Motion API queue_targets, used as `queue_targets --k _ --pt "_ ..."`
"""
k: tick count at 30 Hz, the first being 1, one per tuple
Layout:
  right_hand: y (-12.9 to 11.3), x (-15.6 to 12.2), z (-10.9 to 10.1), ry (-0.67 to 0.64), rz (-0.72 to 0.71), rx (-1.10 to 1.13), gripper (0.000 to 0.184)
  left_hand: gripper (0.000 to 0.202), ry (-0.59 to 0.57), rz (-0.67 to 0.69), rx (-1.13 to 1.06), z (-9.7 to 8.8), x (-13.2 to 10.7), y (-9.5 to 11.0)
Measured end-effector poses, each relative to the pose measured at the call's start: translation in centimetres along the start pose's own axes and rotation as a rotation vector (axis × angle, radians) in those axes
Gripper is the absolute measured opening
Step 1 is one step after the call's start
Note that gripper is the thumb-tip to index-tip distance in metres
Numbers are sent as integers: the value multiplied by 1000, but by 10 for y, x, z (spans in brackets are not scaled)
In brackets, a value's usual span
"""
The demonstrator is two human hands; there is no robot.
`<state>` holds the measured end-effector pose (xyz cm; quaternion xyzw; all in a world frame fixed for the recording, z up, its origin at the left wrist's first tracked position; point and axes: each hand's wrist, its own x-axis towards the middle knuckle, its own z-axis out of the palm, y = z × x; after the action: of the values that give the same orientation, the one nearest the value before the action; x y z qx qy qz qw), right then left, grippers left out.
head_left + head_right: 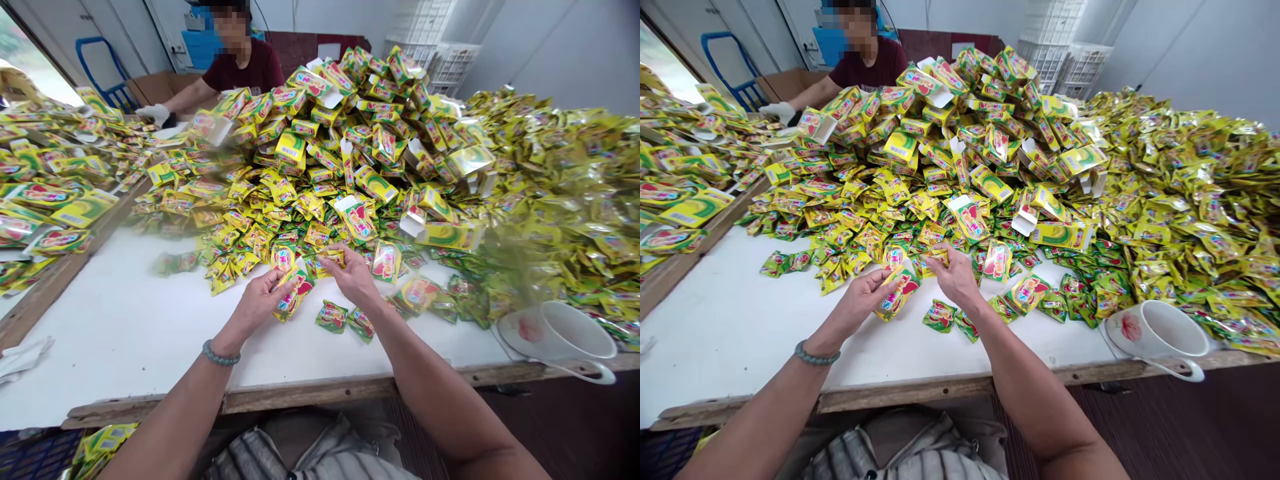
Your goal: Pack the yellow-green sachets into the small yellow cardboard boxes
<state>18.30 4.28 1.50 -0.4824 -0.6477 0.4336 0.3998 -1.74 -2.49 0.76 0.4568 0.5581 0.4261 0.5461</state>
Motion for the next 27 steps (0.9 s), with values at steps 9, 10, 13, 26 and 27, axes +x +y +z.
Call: queue_targets --k 9,10,13,26,27 --pt "1 3 -5 -186 -156 -179 26 45 -154 -5 25 0 -2 -5" --pt "1 3 -4 -162 -181 -177 23 45 -164 -19 14 0 -2 -4" --pt "-1 -1 4 -113 -222 -184 11 45 -161 -68 -37 3 -2 -2" --pt "-4 -8 13 36 -253 -187 13 62 133 -88 -318 11 3 4" --pt "-4 -8 14 26 -249 -189 13 61 128 -95 -325 10 2 4"
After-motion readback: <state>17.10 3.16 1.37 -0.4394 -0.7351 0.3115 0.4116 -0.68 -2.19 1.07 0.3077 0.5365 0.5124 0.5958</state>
